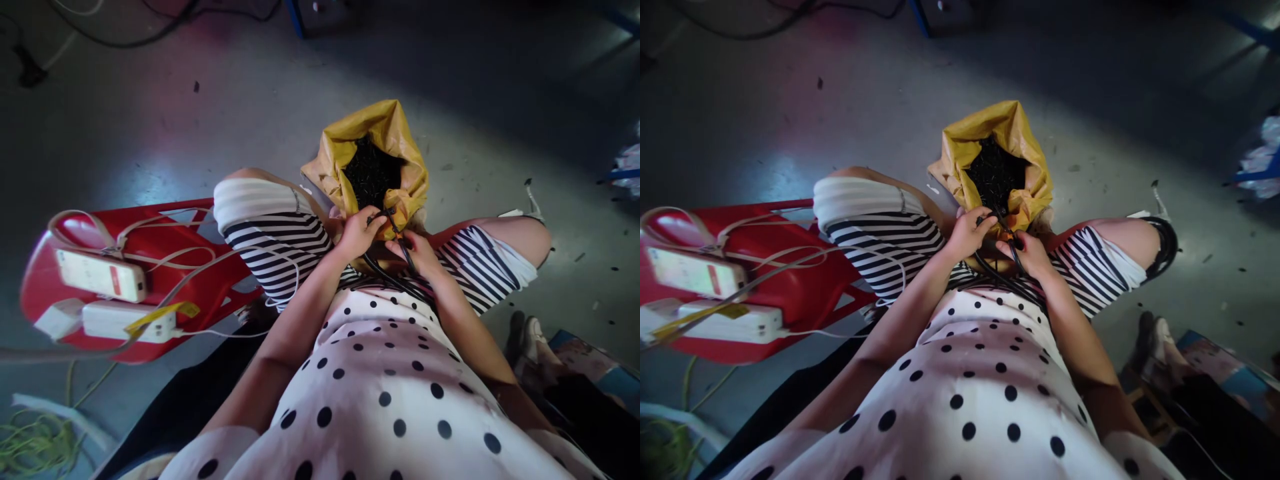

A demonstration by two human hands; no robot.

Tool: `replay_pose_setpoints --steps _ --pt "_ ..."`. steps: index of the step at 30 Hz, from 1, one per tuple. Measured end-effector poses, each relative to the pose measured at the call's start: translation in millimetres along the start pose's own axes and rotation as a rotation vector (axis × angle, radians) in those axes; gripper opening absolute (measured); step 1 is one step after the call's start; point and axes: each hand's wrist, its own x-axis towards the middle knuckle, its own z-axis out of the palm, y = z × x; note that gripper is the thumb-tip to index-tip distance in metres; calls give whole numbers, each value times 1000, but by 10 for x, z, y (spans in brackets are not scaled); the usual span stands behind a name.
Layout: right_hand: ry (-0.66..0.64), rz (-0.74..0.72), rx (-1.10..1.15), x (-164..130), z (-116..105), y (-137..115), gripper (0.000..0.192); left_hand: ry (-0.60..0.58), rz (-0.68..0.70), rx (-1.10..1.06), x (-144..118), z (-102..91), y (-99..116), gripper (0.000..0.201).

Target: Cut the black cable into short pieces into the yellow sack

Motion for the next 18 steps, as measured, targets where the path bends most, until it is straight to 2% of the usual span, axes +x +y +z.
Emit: replay_pose_setpoints --steps 12,18 --pt "-23 0 37 18 14 -33 63 45 12 3 21 12 7 24" --pt "-15 -11 39 14 19 -38 66 32 35 42 20 6 -9 22"
